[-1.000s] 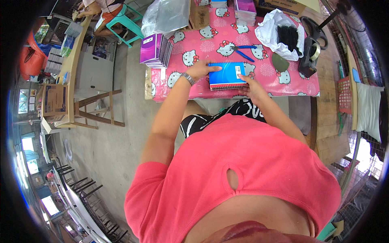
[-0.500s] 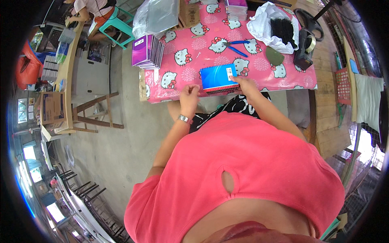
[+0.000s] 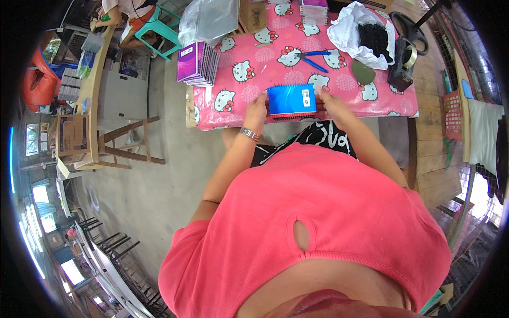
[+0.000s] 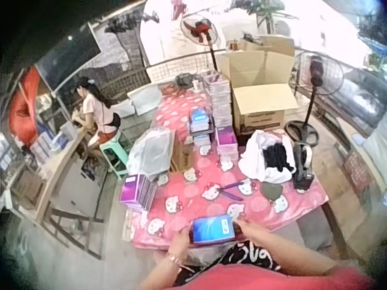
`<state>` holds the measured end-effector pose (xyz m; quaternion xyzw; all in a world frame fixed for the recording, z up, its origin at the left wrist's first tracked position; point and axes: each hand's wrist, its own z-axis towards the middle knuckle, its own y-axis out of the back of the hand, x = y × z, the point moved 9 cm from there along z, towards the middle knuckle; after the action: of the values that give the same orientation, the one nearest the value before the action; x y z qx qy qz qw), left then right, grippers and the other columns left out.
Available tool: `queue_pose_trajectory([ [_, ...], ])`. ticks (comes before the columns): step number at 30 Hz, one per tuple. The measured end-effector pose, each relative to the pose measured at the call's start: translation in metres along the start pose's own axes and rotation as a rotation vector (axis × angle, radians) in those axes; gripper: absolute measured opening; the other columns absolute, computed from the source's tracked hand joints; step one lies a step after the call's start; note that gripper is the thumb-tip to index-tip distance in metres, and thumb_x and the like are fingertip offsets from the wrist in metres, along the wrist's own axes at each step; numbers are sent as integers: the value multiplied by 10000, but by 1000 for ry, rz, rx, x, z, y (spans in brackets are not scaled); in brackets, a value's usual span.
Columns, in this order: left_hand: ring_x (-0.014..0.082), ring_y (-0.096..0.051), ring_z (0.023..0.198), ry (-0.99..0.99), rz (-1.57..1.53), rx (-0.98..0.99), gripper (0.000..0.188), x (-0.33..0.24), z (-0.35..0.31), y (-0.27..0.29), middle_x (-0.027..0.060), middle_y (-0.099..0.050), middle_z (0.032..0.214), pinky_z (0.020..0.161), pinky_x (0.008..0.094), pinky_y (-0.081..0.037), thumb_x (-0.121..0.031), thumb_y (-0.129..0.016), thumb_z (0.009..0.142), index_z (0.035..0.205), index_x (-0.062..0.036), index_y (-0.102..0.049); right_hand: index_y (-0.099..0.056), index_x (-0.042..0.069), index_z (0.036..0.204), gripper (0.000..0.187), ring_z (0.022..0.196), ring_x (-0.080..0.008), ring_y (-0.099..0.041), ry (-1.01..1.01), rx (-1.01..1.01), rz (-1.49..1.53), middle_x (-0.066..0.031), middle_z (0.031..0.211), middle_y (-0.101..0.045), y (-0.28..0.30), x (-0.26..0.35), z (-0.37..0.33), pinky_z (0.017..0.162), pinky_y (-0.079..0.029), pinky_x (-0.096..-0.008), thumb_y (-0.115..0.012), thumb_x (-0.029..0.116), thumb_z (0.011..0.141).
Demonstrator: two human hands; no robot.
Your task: The person places small items into individual plastic packets and then places the packets into a larger silver bag.
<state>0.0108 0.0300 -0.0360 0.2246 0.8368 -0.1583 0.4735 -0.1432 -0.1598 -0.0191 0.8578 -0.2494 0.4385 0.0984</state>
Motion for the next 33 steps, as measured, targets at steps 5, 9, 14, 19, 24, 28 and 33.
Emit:
queue_pose_trajectory([
  [5,165,-556,891,81,-17,38,389,2,-4,-7,66,-617,1053,786,330,-433,-376,-433,940,1120,-61,-575,-568,15,1186,668,1060,-228,-559,-97,94,37,-120,1161,-608,-18,2,-9,931,-396,-407,-444,599,887],
  [9,164,-542,882,112,-79,28,401,-6,-24,-15,51,-617,1069,774,330,-423,-393,-444,928,1154,-79,-549,-573,30,1179,649,1024,-211,-571,-48,-14,56,-114,1142,-614,-6,-10,-1,902,-405,-403,-471,592,870],
  [14,173,-533,898,2,-73,-194,417,57,-42,52,68,-599,1062,774,333,-411,-321,-531,892,1228,-80,-482,-559,1,1183,574,977,-206,-584,-82,-125,-124,-125,1095,-632,41,-47,-21,850,-442,-350,-626,439,820],
  [19,164,-489,1005,-28,-210,-213,575,90,-28,41,96,-556,1133,816,306,-395,-80,-668,745,1249,-30,-396,-633,-16,1010,390,854,-171,-559,108,-284,-135,-92,928,-641,64,-95,-8,757,-434,-319,-724,237,727],
  [24,119,-531,871,73,-55,76,235,108,-29,35,31,-624,947,788,257,-388,-83,-644,791,1013,-18,-600,-619,54,826,168,710,-99,-465,-58,-58,-150,6,773,-549,36,-84,-22,651,-377,-253,-689,204,802],
  [28,77,-482,763,42,-228,131,84,101,-48,39,-29,-596,817,708,233,-372,-136,-638,866,848,-54,-626,-562,76,775,142,602,-83,-436,173,-36,3,19,738,-528,44,-74,-32,574,-363,-240,-668,159,820],
  [33,193,-663,700,248,-290,348,77,95,-71,33,79,-648,808,652,367,-567,-143,-600,892,928,-97,-550,-458,38,1184,371,654,-119,-527,11,60,163,-31,775,-576,24,-50,-64,607,-433,-270,-616,97,853],
])
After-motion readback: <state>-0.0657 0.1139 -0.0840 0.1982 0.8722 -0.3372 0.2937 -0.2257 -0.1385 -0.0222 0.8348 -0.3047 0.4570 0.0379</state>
